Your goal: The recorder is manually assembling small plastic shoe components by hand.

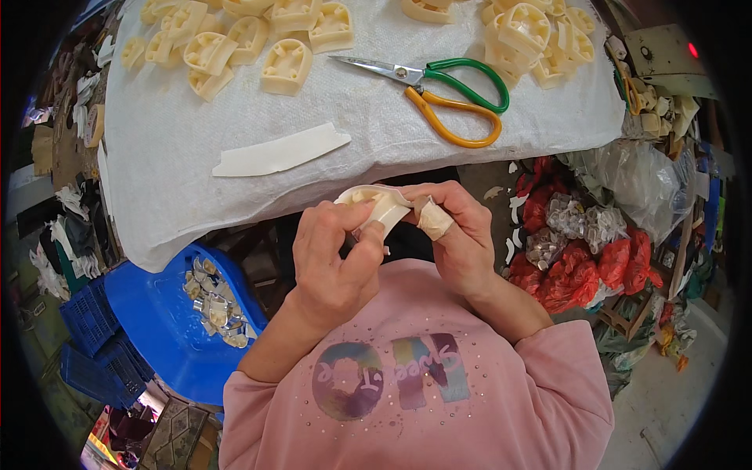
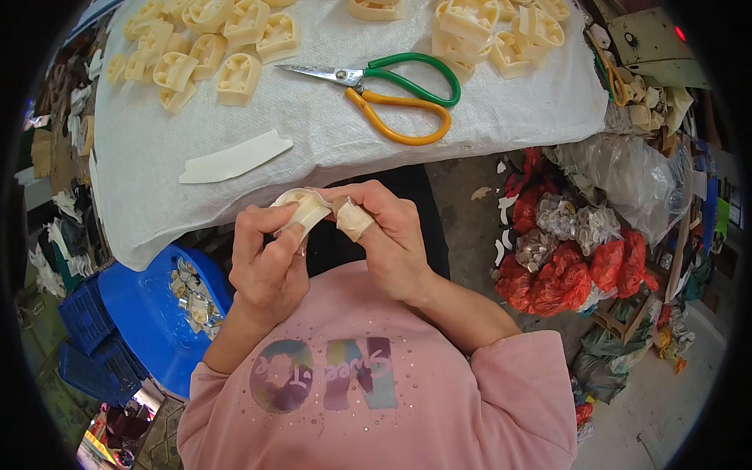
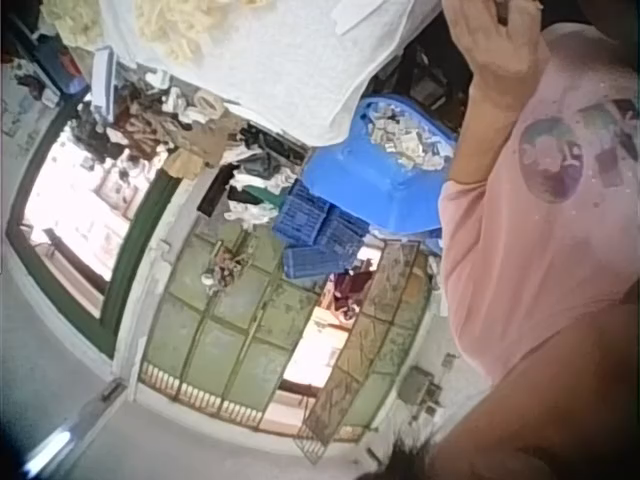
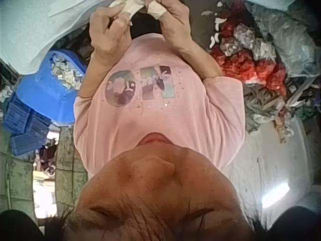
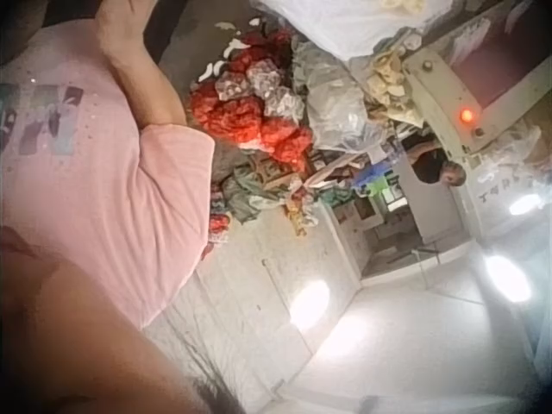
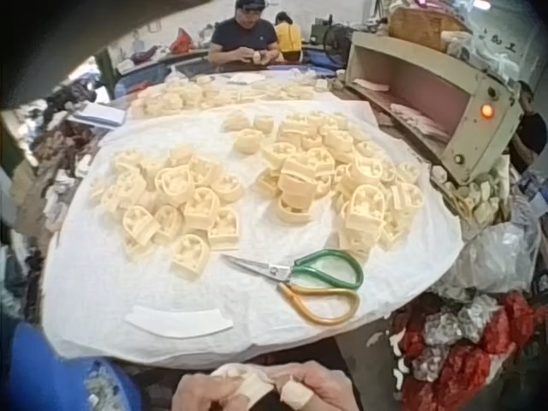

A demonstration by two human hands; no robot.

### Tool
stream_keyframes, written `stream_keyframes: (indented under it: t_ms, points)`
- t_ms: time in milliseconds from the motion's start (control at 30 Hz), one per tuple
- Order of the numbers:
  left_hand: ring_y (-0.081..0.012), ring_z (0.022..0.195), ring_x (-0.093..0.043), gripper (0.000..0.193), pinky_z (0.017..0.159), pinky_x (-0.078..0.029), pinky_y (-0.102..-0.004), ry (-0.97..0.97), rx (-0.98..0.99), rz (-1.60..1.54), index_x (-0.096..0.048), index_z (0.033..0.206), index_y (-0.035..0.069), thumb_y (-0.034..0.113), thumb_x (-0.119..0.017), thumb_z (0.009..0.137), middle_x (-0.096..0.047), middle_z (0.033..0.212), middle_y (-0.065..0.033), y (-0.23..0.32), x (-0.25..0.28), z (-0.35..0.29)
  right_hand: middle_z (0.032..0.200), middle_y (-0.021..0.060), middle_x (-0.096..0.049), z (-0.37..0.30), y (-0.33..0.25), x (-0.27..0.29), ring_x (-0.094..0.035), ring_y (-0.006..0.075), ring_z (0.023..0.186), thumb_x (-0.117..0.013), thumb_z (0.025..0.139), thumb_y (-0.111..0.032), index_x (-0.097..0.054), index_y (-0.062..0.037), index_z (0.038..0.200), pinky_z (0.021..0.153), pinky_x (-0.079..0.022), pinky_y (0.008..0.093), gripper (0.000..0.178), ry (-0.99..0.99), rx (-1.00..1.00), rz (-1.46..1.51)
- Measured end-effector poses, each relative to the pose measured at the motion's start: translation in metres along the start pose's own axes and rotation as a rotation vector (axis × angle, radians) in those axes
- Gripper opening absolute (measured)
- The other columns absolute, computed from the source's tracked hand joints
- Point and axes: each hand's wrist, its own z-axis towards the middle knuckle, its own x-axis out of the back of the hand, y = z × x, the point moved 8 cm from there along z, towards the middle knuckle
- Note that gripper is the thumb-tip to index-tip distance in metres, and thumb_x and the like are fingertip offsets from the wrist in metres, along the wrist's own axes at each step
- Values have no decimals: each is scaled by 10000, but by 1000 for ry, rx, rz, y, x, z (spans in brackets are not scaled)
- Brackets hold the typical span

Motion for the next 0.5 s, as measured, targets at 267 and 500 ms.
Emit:
stream_keyframes:
  t_ms: [267,500]
  points:
    - [-219,604,-477,233,498,-344,-325,-53,39,66,-552,781,-3,-37,-665,580,-536,850,-120,-1,-7,4,929,131,-648,12,-19,-10,-635,147,803,-522,857,-97,-573,15,1072,687,-493,306,248,-151,55,-538]
    - [-185,836,-584,109,720,-469,-270,-4,349,-263,-527,843,12,-15,-631,827,-586,956,-156,-30,-1,-8,981,96,-639,28,-1,10,-601,137,866,-524,931,-228,-525,23,1168,756,-484,279,345,-189,-212,-16]
